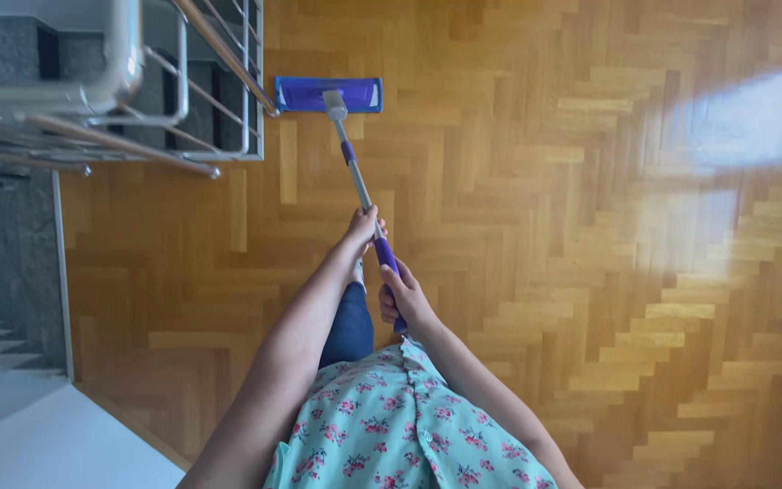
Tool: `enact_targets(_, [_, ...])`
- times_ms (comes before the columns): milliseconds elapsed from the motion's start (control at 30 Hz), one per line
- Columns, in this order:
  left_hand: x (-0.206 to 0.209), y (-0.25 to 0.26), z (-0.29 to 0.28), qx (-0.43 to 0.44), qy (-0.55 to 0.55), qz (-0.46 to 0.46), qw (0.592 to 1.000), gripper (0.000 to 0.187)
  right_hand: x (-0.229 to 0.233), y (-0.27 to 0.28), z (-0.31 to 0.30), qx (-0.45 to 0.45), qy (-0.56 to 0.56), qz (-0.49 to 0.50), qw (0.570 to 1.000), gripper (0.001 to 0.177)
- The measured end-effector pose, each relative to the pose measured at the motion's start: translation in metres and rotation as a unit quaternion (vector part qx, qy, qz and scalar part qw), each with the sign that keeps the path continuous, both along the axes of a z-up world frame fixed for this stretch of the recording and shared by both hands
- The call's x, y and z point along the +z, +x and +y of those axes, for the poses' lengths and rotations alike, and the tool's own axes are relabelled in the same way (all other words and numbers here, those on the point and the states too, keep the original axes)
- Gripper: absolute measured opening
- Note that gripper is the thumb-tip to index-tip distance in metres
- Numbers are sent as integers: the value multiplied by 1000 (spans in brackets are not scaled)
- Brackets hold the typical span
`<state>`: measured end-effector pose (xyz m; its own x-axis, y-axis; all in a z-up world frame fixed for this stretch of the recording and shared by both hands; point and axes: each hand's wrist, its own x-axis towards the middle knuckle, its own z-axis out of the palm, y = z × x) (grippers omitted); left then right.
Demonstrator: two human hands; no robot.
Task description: The person mops a parquet wooden floor using a purple flat mop. They move the mop back and forth across the room, covering areas near a white cabinet, a radiator, and a metal stair railing. The person wears patterned slippers and a floral top.
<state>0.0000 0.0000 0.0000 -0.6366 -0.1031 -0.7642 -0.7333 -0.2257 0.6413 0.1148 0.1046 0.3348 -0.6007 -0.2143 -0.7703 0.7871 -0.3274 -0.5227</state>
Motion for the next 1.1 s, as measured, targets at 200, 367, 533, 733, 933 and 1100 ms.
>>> enact_targets(200, [2, -97, -59, -4, -11, 6, 1000, 45, -6, -96, -60, -1, 23, 14, 1000, 61])
enact_targets(367, [-4, -167, -88, -26, -34, 8, 999, 45, -43, -147, -99, -51, 53, 28, 997, 53])
enact_targets(533, [6, -224, -99, -41, -38, 25, 998, 47, -39, -201, -113, -81, 74, 40, 993, 40])
enact_targets(733, [76, -269, -91, -88, -35, 58, 994, 50, -46, -272, -109, -87, 82, 81, 990, 43])
enact_targets(933, [63, -357, -84, -59, -12, 49, 997, 51, -47, -362, -100, -76, 91, 100, 988, 48])
enact_targets(1100, [42, -425, -54, -139, -68, 41, 987, 50, -58, -421, -65, -61, 117, 91, 987, 53])
